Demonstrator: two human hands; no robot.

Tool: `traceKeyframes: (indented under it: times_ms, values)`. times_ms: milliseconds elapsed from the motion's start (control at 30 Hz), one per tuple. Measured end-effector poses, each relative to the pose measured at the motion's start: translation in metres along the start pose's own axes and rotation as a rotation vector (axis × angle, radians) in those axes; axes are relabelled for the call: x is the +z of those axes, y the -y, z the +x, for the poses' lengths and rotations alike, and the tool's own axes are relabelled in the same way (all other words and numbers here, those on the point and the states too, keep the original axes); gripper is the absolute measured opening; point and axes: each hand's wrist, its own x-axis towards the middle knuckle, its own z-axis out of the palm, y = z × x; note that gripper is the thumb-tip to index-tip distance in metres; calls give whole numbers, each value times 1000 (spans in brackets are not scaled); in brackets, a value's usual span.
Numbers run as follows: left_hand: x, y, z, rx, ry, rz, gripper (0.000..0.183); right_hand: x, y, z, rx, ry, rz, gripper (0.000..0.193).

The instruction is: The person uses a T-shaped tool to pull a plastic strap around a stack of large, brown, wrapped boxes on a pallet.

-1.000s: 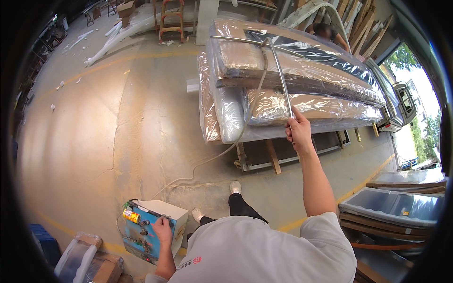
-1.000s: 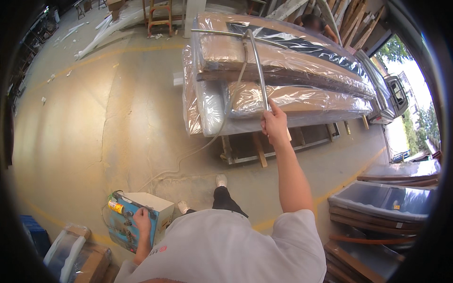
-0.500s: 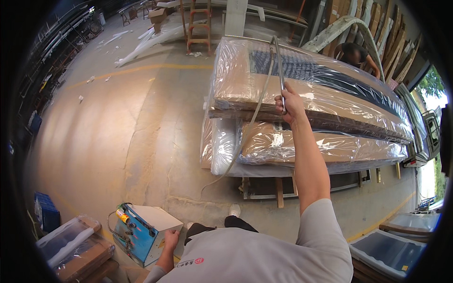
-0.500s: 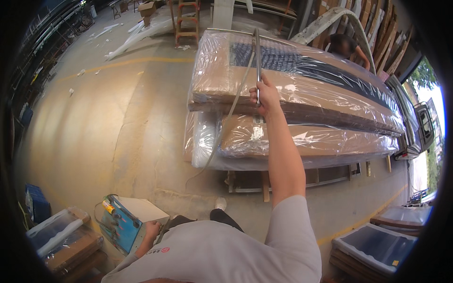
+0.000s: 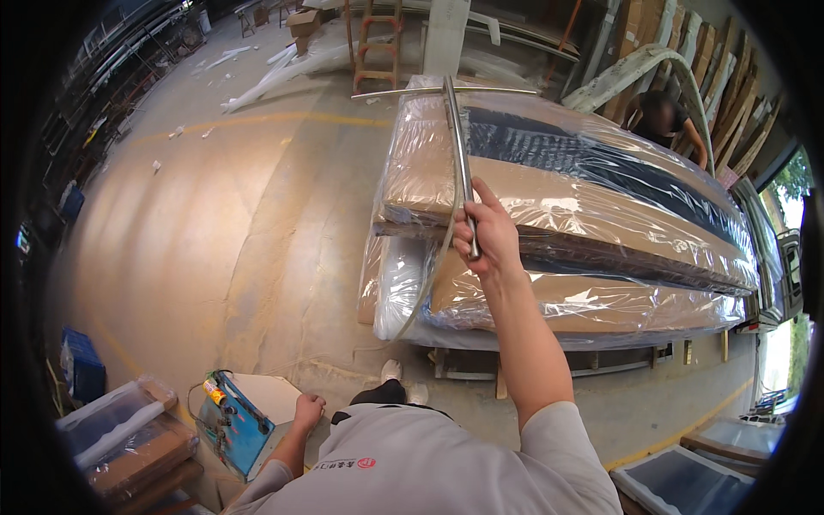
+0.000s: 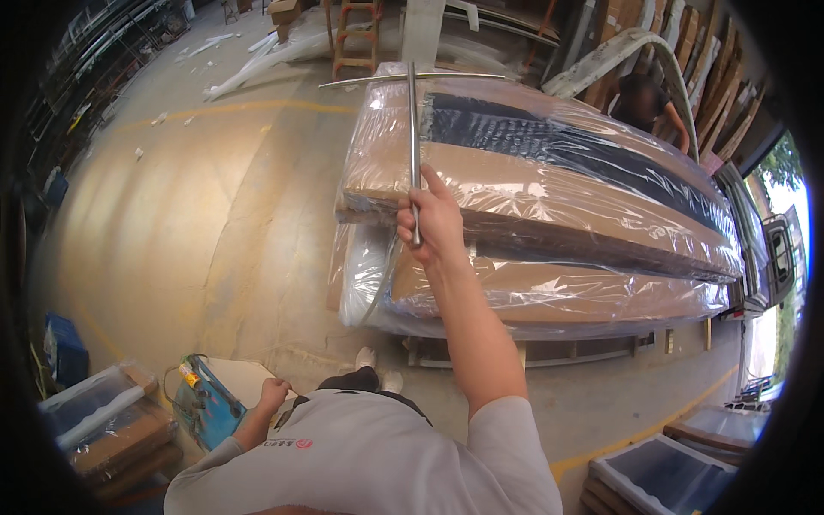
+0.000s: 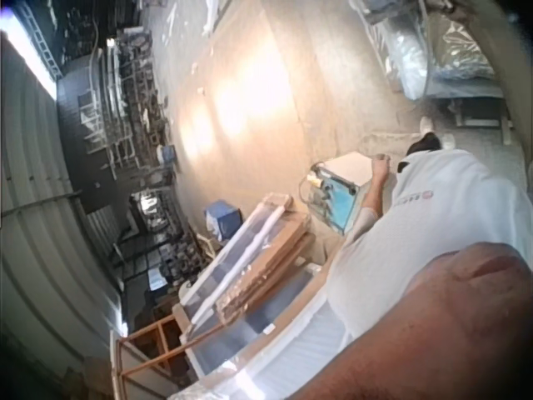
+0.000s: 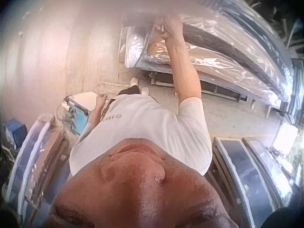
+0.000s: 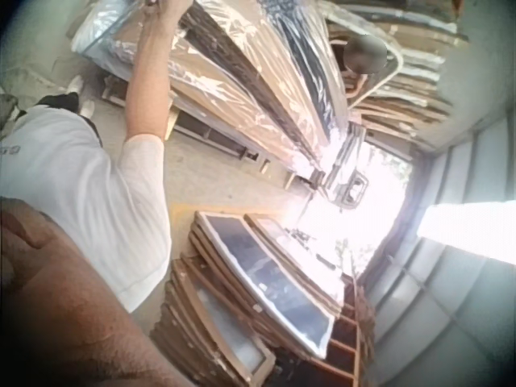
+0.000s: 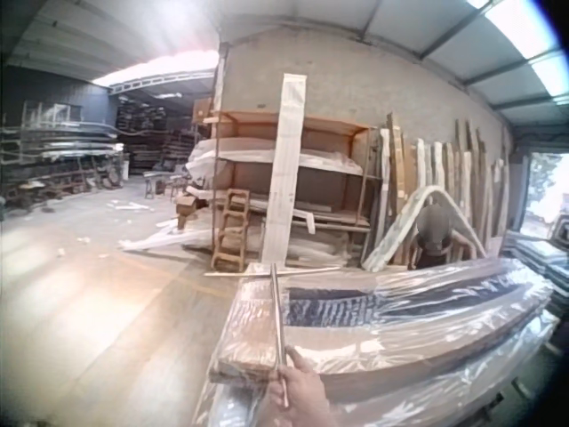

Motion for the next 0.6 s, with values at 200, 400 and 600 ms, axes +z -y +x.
traceKeyframes:
  times_ms: [200,400,600]
  values:
    - [-4,-138,69,200,35,-74,24,8,16,88,-12,-54,-6,51]
    - [-7,-224,68,480,-26,-166,23,35,2,22,4,-8,-79,61]
    - [-19,-416,32,1071,13,-330,16,40,31,86,-58,-116,-61,62]
